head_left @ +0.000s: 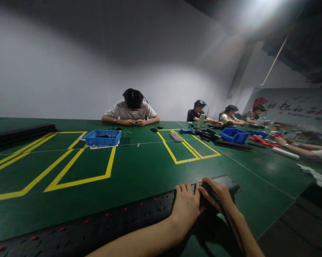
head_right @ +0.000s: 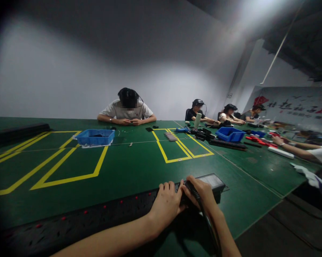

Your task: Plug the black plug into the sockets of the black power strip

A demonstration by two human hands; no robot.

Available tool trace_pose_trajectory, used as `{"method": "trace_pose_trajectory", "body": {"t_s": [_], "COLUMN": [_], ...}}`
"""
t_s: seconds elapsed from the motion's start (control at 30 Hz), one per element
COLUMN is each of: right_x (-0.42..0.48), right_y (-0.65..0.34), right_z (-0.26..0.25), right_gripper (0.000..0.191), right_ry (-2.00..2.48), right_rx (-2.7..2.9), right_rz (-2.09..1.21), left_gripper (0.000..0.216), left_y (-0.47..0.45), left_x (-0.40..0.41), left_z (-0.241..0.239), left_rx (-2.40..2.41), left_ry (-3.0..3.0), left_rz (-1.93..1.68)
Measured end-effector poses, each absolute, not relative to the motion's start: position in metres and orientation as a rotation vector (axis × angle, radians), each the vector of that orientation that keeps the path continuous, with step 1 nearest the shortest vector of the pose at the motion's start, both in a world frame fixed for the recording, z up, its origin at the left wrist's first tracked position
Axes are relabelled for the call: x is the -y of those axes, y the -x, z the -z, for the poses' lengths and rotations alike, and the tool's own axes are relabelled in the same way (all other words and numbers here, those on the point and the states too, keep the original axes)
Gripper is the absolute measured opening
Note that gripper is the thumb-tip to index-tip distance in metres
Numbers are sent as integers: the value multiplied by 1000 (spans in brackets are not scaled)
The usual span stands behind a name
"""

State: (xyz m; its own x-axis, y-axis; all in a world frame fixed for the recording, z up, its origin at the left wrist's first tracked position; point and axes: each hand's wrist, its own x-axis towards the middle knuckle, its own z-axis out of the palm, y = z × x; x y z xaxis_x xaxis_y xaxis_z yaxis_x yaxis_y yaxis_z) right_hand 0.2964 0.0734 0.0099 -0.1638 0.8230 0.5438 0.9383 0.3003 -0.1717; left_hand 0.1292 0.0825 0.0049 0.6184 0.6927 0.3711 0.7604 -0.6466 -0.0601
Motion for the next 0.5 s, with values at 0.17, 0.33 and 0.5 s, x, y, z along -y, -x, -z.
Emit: {"method": "trace_pose_trajectory", "body": {"t_s": [0.17, 0.33, 0.5], "right_x": [-76, -77, -76], "right_y": [-297, -295, -294], "right_z": [-8, -7, -8], "right_gripper": [21, 20, 22], "right_ry": [1576, 1596, 1612], "right_rx": [2021, 2011, 1991], "right_rz": [296, 301, 306], "left_gripper": [68, 69, 70], "left_y": [-128, -129, -129], "left_x": [-82, -83, -83], "left_z": [-6, -4, -4], "left_rx": [1194, 1200, 1210], "left_ry": [2632, 2636, 2634], "left_rz": [482, 501, 505]}}
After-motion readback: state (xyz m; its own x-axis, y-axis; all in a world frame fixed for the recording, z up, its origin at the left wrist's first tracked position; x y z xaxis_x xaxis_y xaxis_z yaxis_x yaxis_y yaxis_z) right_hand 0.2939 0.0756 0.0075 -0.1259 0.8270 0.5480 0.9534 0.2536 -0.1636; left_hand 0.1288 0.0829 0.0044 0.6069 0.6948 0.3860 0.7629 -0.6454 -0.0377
